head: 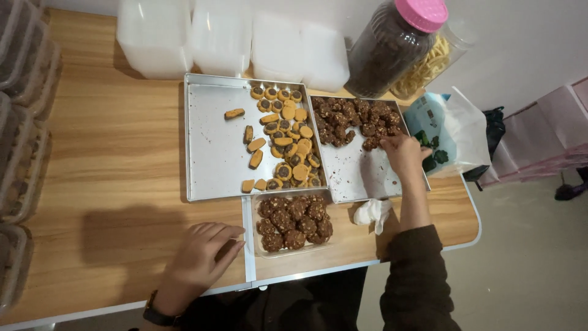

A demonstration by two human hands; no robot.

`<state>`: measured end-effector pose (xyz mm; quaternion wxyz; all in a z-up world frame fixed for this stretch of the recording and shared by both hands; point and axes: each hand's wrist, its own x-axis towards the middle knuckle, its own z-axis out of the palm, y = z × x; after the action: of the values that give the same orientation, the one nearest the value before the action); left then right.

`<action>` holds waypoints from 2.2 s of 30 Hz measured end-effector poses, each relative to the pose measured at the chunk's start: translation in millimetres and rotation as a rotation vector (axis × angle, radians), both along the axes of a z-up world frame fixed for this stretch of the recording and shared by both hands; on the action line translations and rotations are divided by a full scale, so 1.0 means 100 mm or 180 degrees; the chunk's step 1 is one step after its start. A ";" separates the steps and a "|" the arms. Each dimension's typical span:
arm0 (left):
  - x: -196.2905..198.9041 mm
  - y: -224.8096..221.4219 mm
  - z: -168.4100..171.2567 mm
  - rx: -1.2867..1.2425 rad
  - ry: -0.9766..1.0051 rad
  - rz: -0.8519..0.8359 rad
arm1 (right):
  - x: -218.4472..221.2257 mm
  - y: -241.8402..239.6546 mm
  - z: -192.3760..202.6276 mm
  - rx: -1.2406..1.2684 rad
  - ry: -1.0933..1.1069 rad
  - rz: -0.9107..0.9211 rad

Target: Picking up chocolate-covered cookies from a metal tray and arranging them neatly into a small plastic container.

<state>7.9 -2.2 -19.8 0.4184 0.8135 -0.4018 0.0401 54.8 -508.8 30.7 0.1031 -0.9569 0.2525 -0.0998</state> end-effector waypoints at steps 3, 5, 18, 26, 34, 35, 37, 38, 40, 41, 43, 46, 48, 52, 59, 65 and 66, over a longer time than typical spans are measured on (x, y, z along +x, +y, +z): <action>-0.02 0.01 0.02 0.0051 0.0067 0.0046 | -0.01 0.00 -0.15 -0.0011 -0.0182 -0.0069; 0.00 0.00 0.01 0.0089 0.0115 0.0017 | 0.08 0.06 -0.14 0.0026 0.0008 -0.0277; -0.02 -0.01 0.21 -0.0113 -0.0064 0.0051 | -0.14 0.52 0.13 -0.0498 -0.0772 0.0651; -0.04 -0.01 0.29 -0.0075 -0.0081 0.0114 | -0.68 2.32 0.71 0.0747 -0.0858 0.3050; -0.05 0.00 0.28 0.0031 -0.0201 0.0128 | -0.53 2.55 0.14 -0.0433 -0.0988 0.3347; -0.06 0.00 0.29 0.0086 -0.0202 0.0140 | -0.54 2.55 0.13 -0.0581 -0.0966 0.3351; -0.06 0.00 0.28 0.0138 -0.0196 0.0147 | -0.57 2.54 0.11 -0.0729 -0.0934 0.3351; -0.07 0.00 0.28 0.0121 -0.0210 0.0173 | -0.59 2.54 0.10 -0.0726 -0.0830 0.3340; -0.07 0.00 0.28 0.0101 -0.0214 0.0208 | -0.60 2.54 0.13 -0.0722 -0.0717 0.3339; -0.08 0.00 0.29 0.0116 -0.0222 0.0229 | -0.60 2.54 0.15 -0.0544 -0.0591 0.3416; -0.07 0.00 0.29 0.0128 -0.0228 0.0256 | -0.59 2.54 0.22 -0.0367 -0.0462 0.3496; -0.07 0.01 0.29 0.0113 -0.0164 0.0206 | -0.55 2.51 0.25 -0.0113 -0.0399 0.3487; -0.07 0.01 0.29 0.0136 -0.0160 0.0208 | -0.52 2.48 0.19 -0.0097 -0.0462 0.3401; -0.07 0.01 0.31 0.0111 -0.0190 0.0242 | -0.53 2.51 0.20 -0.0024 -0.0402 0.3420; -0.05 -0.01 0.25 -0.0035 0.0056 0.0075 | -0.60 2.47 0.21 -0.0026 -0.0344 0.3346; -0.04 -0.01 0.16 -0.0012 0.0152 -0.0020 | -0.72 2.36 0.18 -0.0149 -0.0185 0.3341; -0.04 -0.01 0.15 0.0023 0.0116 0.0008 | -0.73 2.34 0.17 -0.0176 -0.0196 0.3349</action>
<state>3.7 -3.4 -4.7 0.4227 0.8162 -0.3932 0.0243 -18.6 -274.7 47.8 0.1214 -0.9533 -0.2678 -0.0693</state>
